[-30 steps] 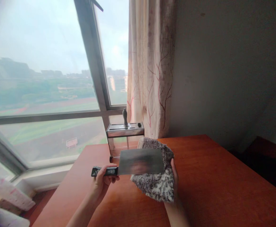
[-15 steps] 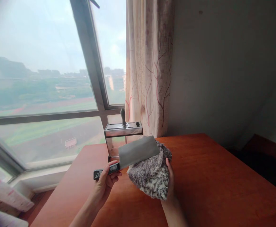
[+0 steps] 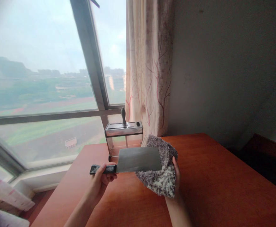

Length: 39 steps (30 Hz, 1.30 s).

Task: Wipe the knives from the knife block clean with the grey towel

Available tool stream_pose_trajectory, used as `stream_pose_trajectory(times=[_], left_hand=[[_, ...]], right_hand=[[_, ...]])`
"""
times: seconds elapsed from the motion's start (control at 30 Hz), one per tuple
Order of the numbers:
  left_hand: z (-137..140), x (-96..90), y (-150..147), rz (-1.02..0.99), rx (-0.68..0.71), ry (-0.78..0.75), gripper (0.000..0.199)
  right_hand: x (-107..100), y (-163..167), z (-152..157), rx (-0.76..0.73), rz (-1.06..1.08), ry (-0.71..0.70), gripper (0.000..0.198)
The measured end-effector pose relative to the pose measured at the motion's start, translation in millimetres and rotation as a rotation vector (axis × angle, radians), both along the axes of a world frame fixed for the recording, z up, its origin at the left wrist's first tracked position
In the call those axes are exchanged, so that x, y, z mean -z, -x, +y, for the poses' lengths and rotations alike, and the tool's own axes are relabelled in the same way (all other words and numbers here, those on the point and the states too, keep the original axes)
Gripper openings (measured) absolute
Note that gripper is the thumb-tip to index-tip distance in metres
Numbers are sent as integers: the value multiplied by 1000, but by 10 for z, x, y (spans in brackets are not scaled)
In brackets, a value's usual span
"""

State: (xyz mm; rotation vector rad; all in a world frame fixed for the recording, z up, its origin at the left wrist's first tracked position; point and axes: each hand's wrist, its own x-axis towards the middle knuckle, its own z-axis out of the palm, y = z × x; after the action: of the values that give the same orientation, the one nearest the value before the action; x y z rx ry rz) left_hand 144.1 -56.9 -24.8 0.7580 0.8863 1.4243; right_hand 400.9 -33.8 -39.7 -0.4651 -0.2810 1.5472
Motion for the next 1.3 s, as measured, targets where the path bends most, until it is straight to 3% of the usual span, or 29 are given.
stream_pose_trajectory(times=[0.2, 0.37, 0.53, 0.67, 0.8, 0.9, 1.1, 1.3], left_hand=[[-16, -11, -131, -92, -91, -4, 34], [-91, -11, -310, -180, -55, 20, 40], [-214, 56, -514, -94, -35, -2, 47], [-231, 120, -555, -72, -30, -12, 53], [-192, 125, -487, -102, -32, 11, 51], [-174, 103, -446, -123, -38, 17, 48], [-167, 83, -433, -58, -37, -28, 41], [-90, 141, -374, -3, 1, -7, 40]], right_hand=[[51, 132, -34, 53, -56, -123, 54], [74, 342, -79, -142, -222, -145, 68], [62, 437, -144, -259, -334, -157, 69], [59, 441, -185, -316, -295, -165, 63], [54, 471, -191, -343, -205, -135, 73], [51, 457, -172, -288, -104, -81, 71], [35, 342, -130, -126, 25, 62, 35], [114, 86, -23, 54, 25, 56, 27]])
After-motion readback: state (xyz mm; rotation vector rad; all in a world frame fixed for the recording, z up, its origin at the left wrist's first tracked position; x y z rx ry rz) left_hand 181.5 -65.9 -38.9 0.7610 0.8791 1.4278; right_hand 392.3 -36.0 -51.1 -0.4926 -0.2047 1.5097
